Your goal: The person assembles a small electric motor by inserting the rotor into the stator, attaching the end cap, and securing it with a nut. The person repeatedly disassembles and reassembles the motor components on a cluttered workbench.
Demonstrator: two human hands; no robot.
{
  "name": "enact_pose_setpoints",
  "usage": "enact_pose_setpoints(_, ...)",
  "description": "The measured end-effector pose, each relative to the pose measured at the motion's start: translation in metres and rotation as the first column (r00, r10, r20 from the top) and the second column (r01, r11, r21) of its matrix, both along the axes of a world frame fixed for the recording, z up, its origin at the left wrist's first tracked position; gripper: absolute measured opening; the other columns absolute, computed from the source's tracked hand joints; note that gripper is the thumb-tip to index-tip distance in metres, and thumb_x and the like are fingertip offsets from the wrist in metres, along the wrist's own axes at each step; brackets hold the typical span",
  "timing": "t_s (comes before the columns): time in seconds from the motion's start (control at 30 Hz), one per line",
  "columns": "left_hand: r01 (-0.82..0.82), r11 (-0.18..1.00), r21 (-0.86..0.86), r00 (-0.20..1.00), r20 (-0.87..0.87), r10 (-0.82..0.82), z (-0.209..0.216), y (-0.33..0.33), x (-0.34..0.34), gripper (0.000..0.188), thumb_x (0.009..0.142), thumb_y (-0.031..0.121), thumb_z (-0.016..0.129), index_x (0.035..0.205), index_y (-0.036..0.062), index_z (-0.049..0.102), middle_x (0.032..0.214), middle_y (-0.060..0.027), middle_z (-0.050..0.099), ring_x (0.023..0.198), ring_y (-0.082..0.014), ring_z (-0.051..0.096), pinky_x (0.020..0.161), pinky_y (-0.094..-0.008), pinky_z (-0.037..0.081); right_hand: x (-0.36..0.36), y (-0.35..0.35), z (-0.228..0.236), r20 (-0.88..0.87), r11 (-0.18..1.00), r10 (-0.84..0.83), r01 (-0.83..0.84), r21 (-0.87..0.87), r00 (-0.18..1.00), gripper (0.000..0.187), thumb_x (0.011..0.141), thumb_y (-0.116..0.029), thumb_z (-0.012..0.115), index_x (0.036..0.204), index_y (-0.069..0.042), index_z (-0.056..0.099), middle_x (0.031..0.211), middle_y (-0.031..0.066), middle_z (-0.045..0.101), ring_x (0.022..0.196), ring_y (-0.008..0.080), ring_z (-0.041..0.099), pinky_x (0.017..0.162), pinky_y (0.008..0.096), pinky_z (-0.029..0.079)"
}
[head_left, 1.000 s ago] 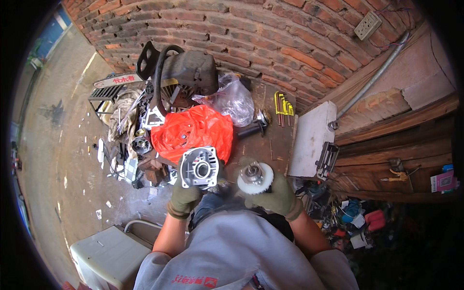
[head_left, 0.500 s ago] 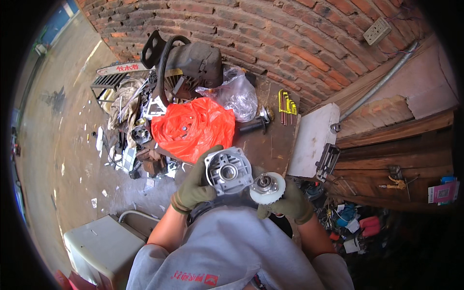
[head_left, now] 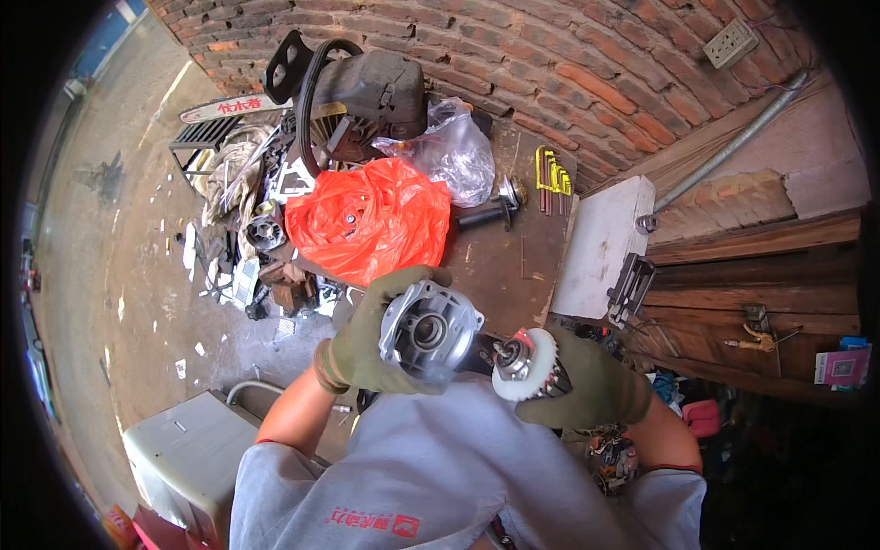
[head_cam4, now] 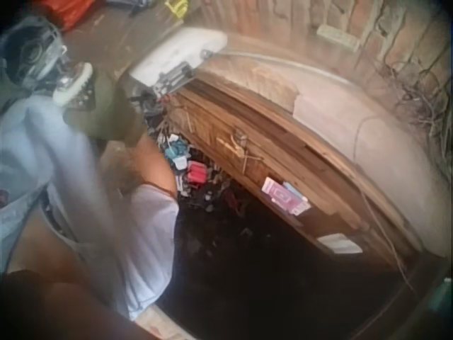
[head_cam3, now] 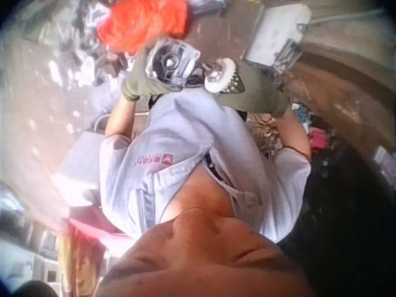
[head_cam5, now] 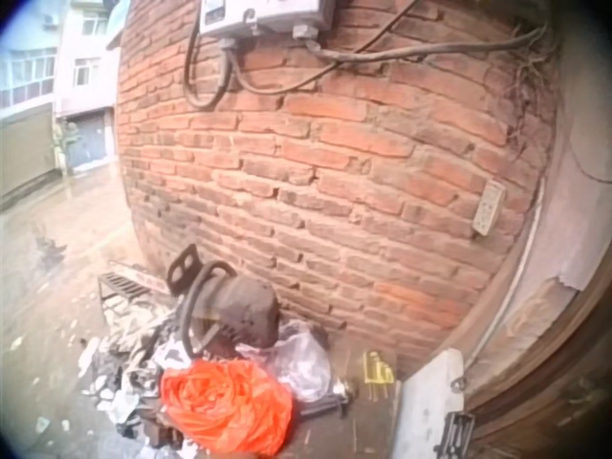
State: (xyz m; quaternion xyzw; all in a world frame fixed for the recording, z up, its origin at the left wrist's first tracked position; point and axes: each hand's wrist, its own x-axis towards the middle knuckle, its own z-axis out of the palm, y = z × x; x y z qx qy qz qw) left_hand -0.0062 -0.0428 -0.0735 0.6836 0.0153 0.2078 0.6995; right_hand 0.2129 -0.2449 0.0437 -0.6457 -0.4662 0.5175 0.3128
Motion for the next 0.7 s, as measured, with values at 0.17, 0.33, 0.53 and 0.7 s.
enact_pose_setpoints(0.17,0.027,0.995,0.100,0.995,-0.102,-0.017,0.010,0.013,0.003,0.113,0.061,0.032,0.101,0.148,-0.0005,0.037,0.145,-0.0230,0.050,0.127,-0.0309,0.057,0.107,-0.0443,0.047,0.002,-0.006,0.000,-0.054,0.997,0.076,-0.075,0.010,0.996,0.061,0.082,-0.022,0.082,0.134,0.000,0.058,0.114,0.0137,0.071,0.102,0.0213,0.069,0.091,0.0371,0.054)
enact_pose_setpoints(0.33,-0.124,0.921,0.370,0.976,0.213,0.046,0.009,0.008,0.012,0.106,0.062,0.035,0.100,0.144,-0.0006,0.044,0.137,-0.0260,0.055,0.121,-0.0402,0.061,0.102,-0.0484,0.049,-0.005,0.010,0.017,-0.091,0.996,0.038,-0.045,-0.076,0.995,0.055,0.083,-0.025,0.079,0.129,0.000,0.061,0.107,0.0139,0.072,0.092,0.0240,0.070,0.083,0.0396,0.055)
enact_pose_setpoints(0.53,-0.143,0.830,0.540,0.984,0.168,0.060,0.029,0.008,0.017,0.099,0.065,0.035,0.096,0.142,-0.0034,0.047,0.131,-0.0272,0.059,0.113,-0.0434,0.063,0.096,-0.0513,0.051,-0.015,0.011,0.023,0.091,0.981,0.045,-0.027,-0.191,0.995,0.048,0.082,-0.025,0.077,0.120,0.001,0.064,0.096,0.0169,0.072,0.087,0.0275,0.072,0.078,0.0412,0.056)
enact_pose_setpoints(0.7,-0.074,0.784,0.616,0.991,0.132,-0.010,0.041,0.015,0.023,0.095,0.066,0.035,0.092,0.140,-0.0050,0.049,0.128,-0.0266,0.061,0.109,-0.0423,0.065,0.092,-0.0496,0.053,-0.017,0.006,0.014,0.089,0.991,0.005,0.007,-0.136,0.996,0.047,0.083,-0.026,0.076,0.118,0.002,0.063,0.094,0.0202,0.072,0.086,0.0314,0.073,0.077,0.0425,0.056)
